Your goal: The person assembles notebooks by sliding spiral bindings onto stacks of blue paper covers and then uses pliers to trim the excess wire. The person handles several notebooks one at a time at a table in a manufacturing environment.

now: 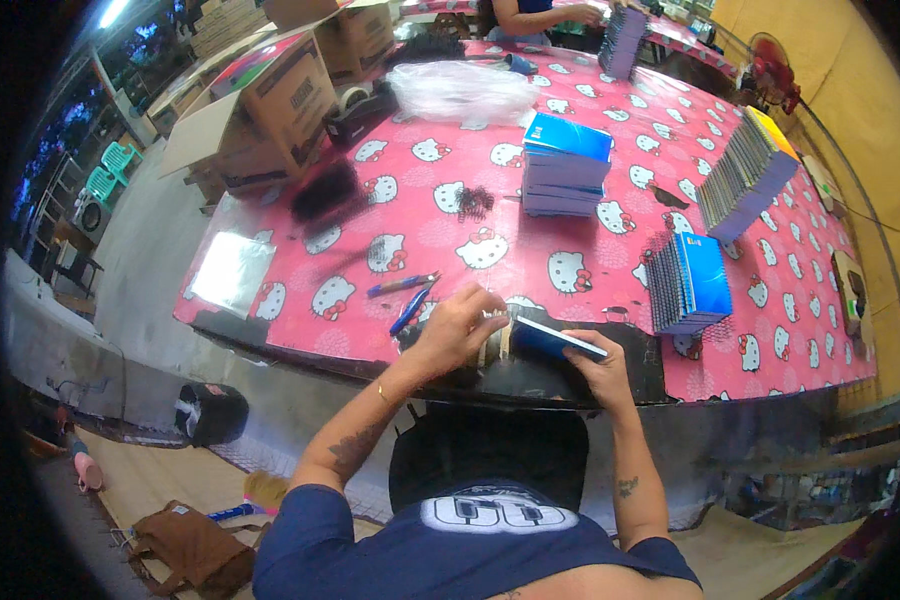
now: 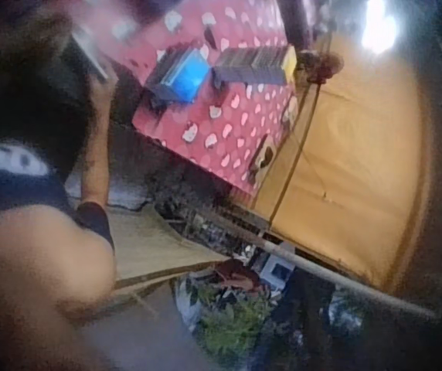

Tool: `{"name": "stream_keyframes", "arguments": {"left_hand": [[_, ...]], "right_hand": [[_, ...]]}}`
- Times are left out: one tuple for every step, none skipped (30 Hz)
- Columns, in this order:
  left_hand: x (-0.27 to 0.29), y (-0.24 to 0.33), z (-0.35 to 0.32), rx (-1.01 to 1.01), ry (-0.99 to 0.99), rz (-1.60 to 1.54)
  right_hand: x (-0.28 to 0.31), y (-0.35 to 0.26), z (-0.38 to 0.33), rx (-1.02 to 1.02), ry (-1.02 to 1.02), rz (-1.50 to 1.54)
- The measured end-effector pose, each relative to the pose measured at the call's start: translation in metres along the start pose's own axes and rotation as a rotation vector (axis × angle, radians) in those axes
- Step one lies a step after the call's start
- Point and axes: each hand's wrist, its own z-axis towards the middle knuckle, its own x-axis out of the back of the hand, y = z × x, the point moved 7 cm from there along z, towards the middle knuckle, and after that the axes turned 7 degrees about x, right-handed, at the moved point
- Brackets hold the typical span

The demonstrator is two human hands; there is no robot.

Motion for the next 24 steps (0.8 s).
{"name": "stream_keyframes", "arguments": {"left_hand": [[0.001,0.003,0.003,-0.015,-0.06,-0.019],[0.002,0.009,0.007,-0.107,-0.075,0.026],[0.004,0.017,0.01,-0.206,-0.048,0.082],[0.004,0.026,0.011,-0.307,-0.021,0.138],[0.006,0.036,0.01,-0.406,0.008,0.196],[-0.001,0.027,0.012,-0.371,-0.068,0.2],[-0.011,0.012,0.012,-0.335,-0.144,0.206],[-0.018,0.013,0.015,-0.308,-0.224,0.204],[-0.018,0.017,0.016,-0.307,-0.195,0.166],[-0.018,0.021,0.016,-0.306,-0.166,0.127],[-0.014,0.032,0.014,-0.299,-0.134,0.088],[-0.011,0.042,0.014,-0.292,-0.066,0.092],[-0.019,0.034,0.018,-0.275,-0.14,0.16],[-0.02,0.023,0.02,-0.252,-0.209,0.232],[-0.025,0.014,0.02,-0.227,-0.277,0.305],[-0.026,0.011,0.017,-0.236,-0.259,0.235],[-0.025,0.018,0.017,-0.237,-0.228,0.243],[-0.021,0.029,0.017,-0.239,-0.197,0.254],[-0.022,0.037,0.016,-0.241,-0.165,0.264],[-0.024,0.039,0.011,-0.236,-0.083,0.399],[-0.029,0.044,0.006,-0.251,0.023,0.481],[-0.039,0.051,0.0,-0.265,0.129,0.562],[-0.047,0.054,-0.01,-0.278,0.239,0.648],[-0.073,0.03,-0.029,-0.268,0.218,0.685]], "right_hand": [[0.001,0.001,-0.001,-0.002,0.001,0.008],[0.001,0.002,0.0,-0.001,0.0,0.018],[0.002,0.003,0.0,-0.003,0.0,0.006],[0.004,0.005,0.0,-0.005,0.0,-0.006],[0.004,0.005,0.0,-0.007,-0.001,-0.017],[0.003,0.005,0.0,-0.025,-0.008,-0.013],[0.0,0.005,0.0,-0.043,-0.015,-0.01],[0.001,0.004,-0.001,-0.062,-0.011,-0.012],[0.001,0.003,-0.001,-0.04,-0.011,-0.007],[0.001,0.003,-0.001,-0.018,-0.011,-0.001],[0.0,0.004,0.0,0.003,-0.016,0.005],[0.0,0.006,-0.001,-0.01,-0.013,0.043],[0.002,0.008,-0.001,-0.018,-0.014,0.039],[0.001,0.008,-0.001,-0.025,-0.022,0.039],[-0.001,0.009,-0.001,-0.033,-0.031,0.04],[-0.001,0.009,-0.001,-0.024,-0.026,0.045],[0.0,0.011,-0.003,-0.017,-0.016,0.048],[0.0,0.01,-0.003,-0.008,-0.006,0.052],[0.001,0.007,-0.005,0.025,0.011,0.018],[-0.003,0.0,-0.006,0.058,0.023,-0.013],[-0.006,-0.005,-0.009,0.086,0.039,-0.044],[-0.007,-0.006,-0.012,0.063,0.134,0.017],[-0.008,-0.011,-0.013,0.048,0.199,0.09],[-0.013,-0.018,-0.013,0.037,0.253,0.168]]}}
